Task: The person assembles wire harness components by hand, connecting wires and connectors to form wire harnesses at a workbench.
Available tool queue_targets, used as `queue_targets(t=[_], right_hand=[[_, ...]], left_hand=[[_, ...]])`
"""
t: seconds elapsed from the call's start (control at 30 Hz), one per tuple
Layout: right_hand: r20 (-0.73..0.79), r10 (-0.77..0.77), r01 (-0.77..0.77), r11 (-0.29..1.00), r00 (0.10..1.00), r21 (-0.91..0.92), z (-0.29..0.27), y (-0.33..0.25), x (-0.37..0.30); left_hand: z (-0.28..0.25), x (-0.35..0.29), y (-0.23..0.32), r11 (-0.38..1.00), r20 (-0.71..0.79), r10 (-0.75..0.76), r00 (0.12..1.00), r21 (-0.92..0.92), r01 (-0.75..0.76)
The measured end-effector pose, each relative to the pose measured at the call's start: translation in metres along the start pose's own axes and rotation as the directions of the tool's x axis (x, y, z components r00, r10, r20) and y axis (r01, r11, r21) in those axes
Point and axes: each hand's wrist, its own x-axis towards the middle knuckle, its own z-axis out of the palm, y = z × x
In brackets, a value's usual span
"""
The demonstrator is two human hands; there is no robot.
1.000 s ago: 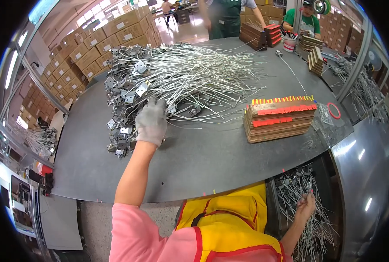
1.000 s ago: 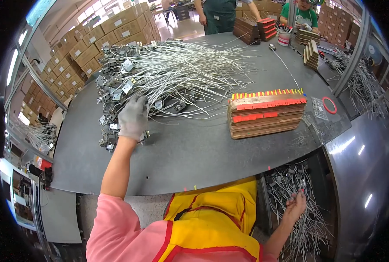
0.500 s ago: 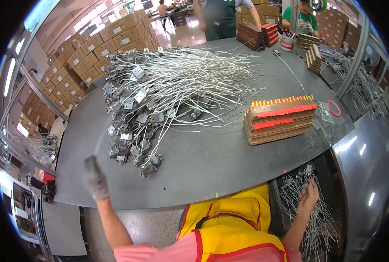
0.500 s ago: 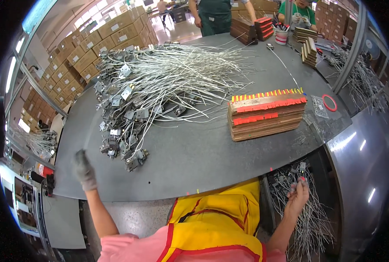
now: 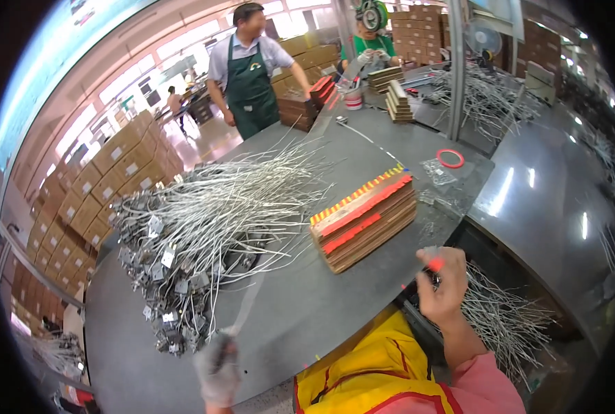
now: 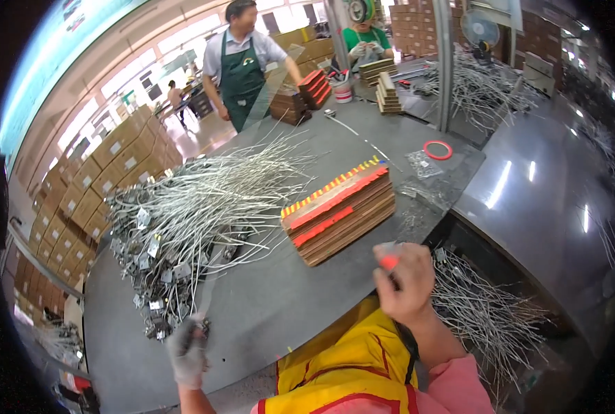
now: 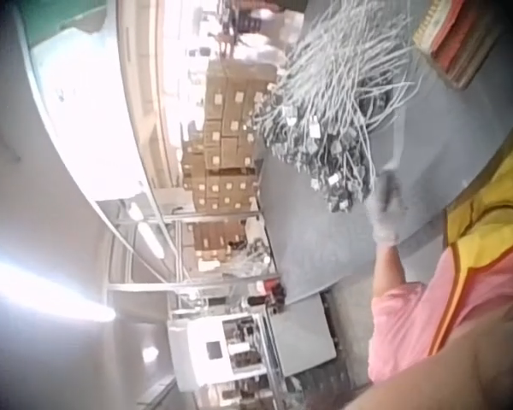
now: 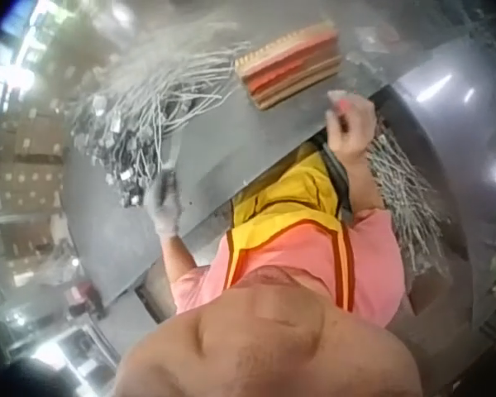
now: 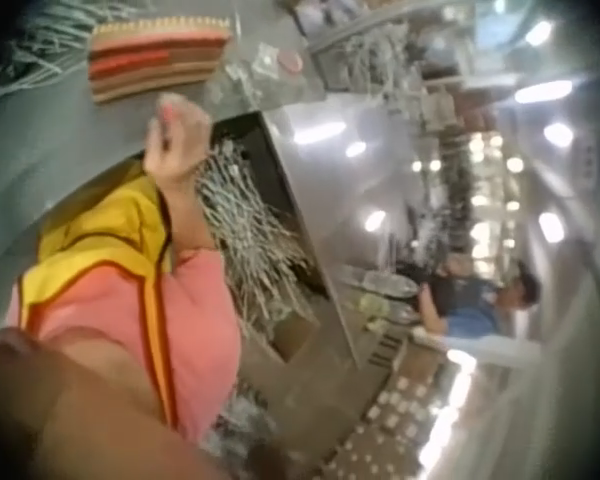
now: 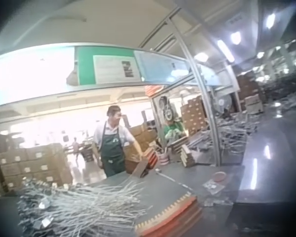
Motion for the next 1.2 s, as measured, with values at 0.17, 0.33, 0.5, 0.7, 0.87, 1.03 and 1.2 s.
queue_targets(t=[0.17, 0.33, 0.5, 0.7, 0.87, 1.03, 1.2], right_hand=[[0.24, -0.529, 0.58, 0.73, 0.814, -0.361, -0.003, -0.009, 0.011], [0.321, -0.3, 0.402, 0.856, 0.898, -0.325, -0.006, 0.044, 0.004], [0.28, -0.101, 0.195, 0.922, 0.955, -0.335, 0.003, 0.096, -0.017], [0.352, -0.031, 0.116, 0.967, 0.936, -0.225, 0.002, 0.122, -0.041], [0.377, -0.001, 0.09, 0.972, 0.926, -0.217, -0.003, 0.13, -0.049], [0.404, -0.009, 0.099, 0.975, 0.915, -0.201, -0.003, 0.137, -0.047], [0.415, -0.017, 0.117, 0.969, 0.91, -0.218, -0.005, 0.138, -0.042]], left_hand=[[0.059, 0.011, 0.045, 0.986, 0.489, 0.117, 0.865, -0.16, -0.044], [0.082, 0.012, 0.054, 0.722, 0.839, -0.068, 0.539, -0.332, 0.607], [0.108, 0.011, 0.025, 0.961, 0.68, -0.057, 0.731, -0.161, 0.224], [0.127, 0.013, 0.018, 0.94, 0.608, 0.205, 0.767, 0.095, -0.327], [0.135, 0.008, 0.019, 0.903, 0.579, 0.276, 0.767, 0.117, -0.413], [0.152, 0.009, 0.036, 0.864, 0.563, 0.288, 0.775, 0.196, -0.464], [0.196, 0.007, 0.044, 0.807, 0.531, 0.348, 0.772, 0.25, -0.535]])
